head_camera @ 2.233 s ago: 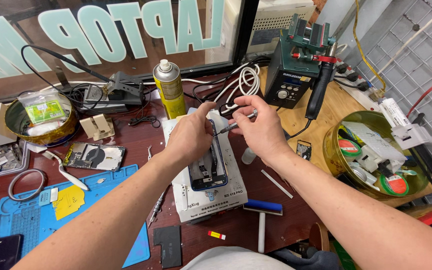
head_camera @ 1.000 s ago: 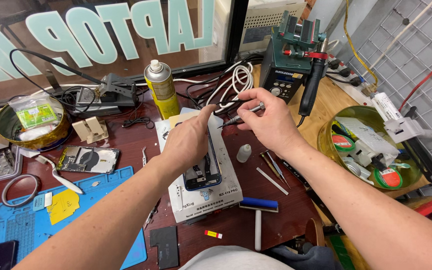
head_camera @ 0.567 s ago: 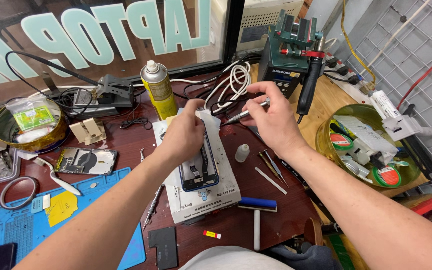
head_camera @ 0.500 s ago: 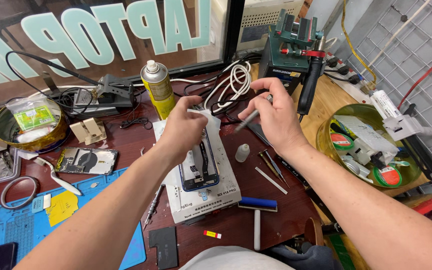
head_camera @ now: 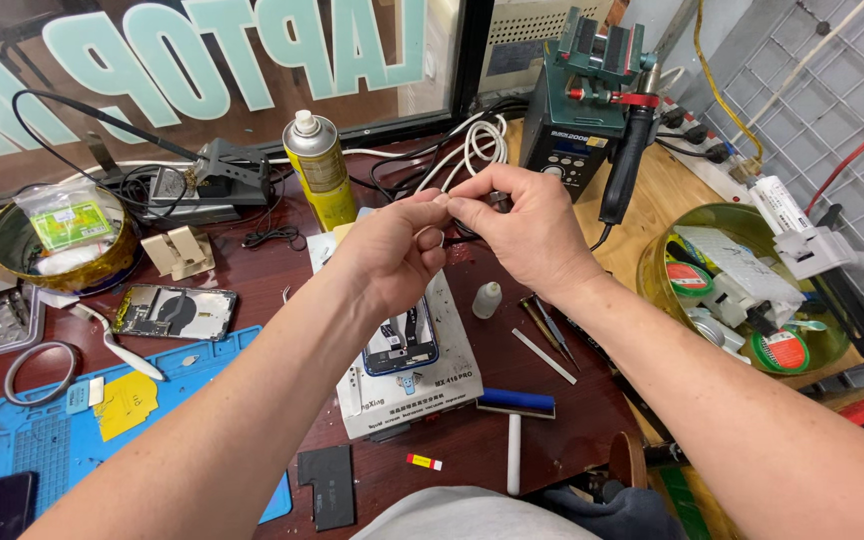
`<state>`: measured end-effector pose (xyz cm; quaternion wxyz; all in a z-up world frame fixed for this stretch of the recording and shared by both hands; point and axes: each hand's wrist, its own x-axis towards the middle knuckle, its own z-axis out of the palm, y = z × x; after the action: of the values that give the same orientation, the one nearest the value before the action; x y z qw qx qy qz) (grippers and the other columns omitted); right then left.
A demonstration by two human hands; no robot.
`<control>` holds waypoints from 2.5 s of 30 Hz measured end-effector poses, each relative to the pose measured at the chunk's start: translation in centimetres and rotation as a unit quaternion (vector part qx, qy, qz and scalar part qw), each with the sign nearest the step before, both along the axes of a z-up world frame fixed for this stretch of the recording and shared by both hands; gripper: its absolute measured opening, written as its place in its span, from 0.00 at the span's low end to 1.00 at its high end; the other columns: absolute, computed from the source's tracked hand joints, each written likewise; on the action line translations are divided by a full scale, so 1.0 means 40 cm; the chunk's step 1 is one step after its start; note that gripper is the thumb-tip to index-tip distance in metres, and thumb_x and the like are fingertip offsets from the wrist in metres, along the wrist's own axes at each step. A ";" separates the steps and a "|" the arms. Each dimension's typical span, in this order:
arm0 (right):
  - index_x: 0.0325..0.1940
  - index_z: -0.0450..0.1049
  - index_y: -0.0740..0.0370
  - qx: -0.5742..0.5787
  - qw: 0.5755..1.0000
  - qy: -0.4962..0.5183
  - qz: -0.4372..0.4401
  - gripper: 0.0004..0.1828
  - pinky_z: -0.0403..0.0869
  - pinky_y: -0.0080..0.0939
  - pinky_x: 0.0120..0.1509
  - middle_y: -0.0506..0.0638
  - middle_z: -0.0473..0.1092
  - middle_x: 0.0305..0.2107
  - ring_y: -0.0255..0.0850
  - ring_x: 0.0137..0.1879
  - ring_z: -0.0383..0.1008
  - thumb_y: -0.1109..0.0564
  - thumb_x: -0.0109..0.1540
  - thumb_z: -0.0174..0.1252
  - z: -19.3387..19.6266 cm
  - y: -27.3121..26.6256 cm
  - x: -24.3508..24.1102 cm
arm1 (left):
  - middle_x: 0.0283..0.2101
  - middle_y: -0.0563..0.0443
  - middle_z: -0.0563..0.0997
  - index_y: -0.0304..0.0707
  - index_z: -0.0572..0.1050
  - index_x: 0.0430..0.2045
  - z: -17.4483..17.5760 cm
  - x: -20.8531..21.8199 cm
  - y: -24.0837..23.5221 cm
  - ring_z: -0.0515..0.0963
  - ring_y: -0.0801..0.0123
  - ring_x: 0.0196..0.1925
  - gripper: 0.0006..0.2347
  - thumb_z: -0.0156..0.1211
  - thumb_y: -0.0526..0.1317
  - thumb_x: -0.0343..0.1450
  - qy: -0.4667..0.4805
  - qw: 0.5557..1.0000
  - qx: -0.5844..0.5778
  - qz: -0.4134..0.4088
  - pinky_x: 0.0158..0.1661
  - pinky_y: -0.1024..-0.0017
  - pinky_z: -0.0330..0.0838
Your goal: The person uses a screwdriver to remove screws from a smartphone back cover, then uses tweezers to detach and reposition internal ribbon cables and components. The person also wipes the interior with a cloth and applies a liquid from a small bottle to the circuit board area.
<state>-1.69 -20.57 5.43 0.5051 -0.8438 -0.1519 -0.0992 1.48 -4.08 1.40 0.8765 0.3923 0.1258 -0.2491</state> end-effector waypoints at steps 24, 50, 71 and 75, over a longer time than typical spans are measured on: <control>0.41 0.74 0.63 0.182 0.908 0.378 -0.018 0.06 0.58 0.31 0.23 0.44 0.66 0.24 0.30 0.25 0.61 0.58 0.64 0.61 -0.260 0.038 0.161 | 0.43 0.41 0.82 0.34 0.73 0.53 -0.088 -0.119 0.201 0.81 0.63 0.37 0.16 0.53 0.31 0.69 0.070 0.882 0.458 0.085 0.35 0.62 0.77; 0.42 0.80 0.61 0.031 0.965 0.254 -0.059 0.06 0.69 0.35 0.32 0.45 0.73 0.27 0.32 0.30 0.70 0.59 0.61 0.63 -0.335 0.005 0.196 | 0.47 0.38 0.78 0.36 0.77 0.49 -0.064 -0.104 0.171 0.76 0.48 0.52 0.16 0.63 0.40 0.68 -0.269 0.626 0.715 0.154 0.52 0.54 0.69; 0.40 0.82 0.56 -0.164 0.976 0.146 0.007 0.08 0.77 0.43 0.44 0.51 0.80 0.31 0.44 0.36 0.82 0.56 0.57 0.65 -0.310 0.033 0.224 | 0.51 0.38 0.73 0.44 0.84 0.39 -0.069 0.037 0.042 0.64 0.46 0.62 0.18 0.70 0.42 0.55 -0.350 0.535 0.766 -0.066 0.60 0.36 0.55; 0.39 0.82 0.57 -0.188 0.977 0.092 0.050 0.08 0.77 0.45 0.47 0.52 0.79 0.34 0.47 0.41 0.81 0.58 0.56 0.66 -0.320 0.046 0.230 | 0.50 0.41 0.76 0.43 0.82 0.43 -0.080 0.034 0.050 0.69 0.49 0.60 0.19 0.68 0.41 0.57 -0.342 0.555 0.757 -0.051 0.59 0.41 0.60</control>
<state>7.53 -18.74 -7.37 0.3534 -0.9206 -0.1622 0.0347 2.82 -2.06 -1.80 0.2195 0.9726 -0.0617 0.0464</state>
